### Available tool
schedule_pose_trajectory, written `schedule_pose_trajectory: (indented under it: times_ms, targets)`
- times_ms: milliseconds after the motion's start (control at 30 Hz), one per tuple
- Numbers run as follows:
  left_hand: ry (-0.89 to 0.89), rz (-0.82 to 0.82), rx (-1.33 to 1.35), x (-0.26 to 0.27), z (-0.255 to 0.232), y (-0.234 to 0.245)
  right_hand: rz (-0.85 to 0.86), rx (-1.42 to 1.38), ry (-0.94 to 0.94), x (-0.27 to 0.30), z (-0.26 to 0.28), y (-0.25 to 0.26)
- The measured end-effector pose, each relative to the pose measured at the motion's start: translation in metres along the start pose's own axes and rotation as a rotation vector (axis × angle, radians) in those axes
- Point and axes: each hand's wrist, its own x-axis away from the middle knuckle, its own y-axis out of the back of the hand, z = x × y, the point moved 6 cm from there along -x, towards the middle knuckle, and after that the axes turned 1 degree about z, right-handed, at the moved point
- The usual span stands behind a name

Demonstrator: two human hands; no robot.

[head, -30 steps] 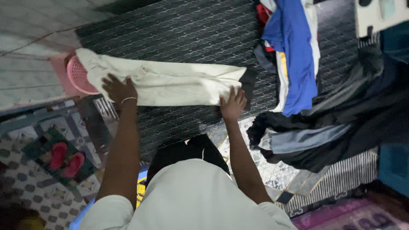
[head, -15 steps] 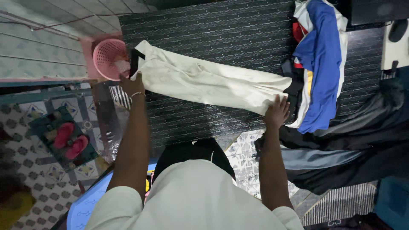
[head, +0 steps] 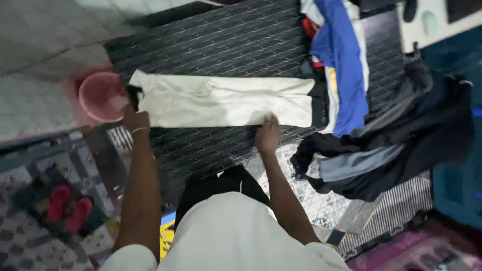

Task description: The person folds a series of t-shirts by hand on a dark patterned surface, including a white shirt, a blue shirt with a graphic, and a red-and-white jersey.

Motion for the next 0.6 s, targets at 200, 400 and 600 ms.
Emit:
schedule_pose_trajectory:
  times_ms: [200, 400, 600]
  targets:
    - [0.639, 0.260, 1.588, 0.026, 0.014, -0.018, 0.147, 0.035, 0.000, 0.011, 0.026, -0.028]
    - [0.528, 0.384, 2.029, 0.018, -0.002, 0.019, 0.255, -0.141, 0.027, 0.025, 0.040, -0.035]
    - [0.291, 0.409, 2.050, 0.011, -0.070, 0.125, 0.309, -0.252, 0.192, 0.033, 0.068, -0.038]
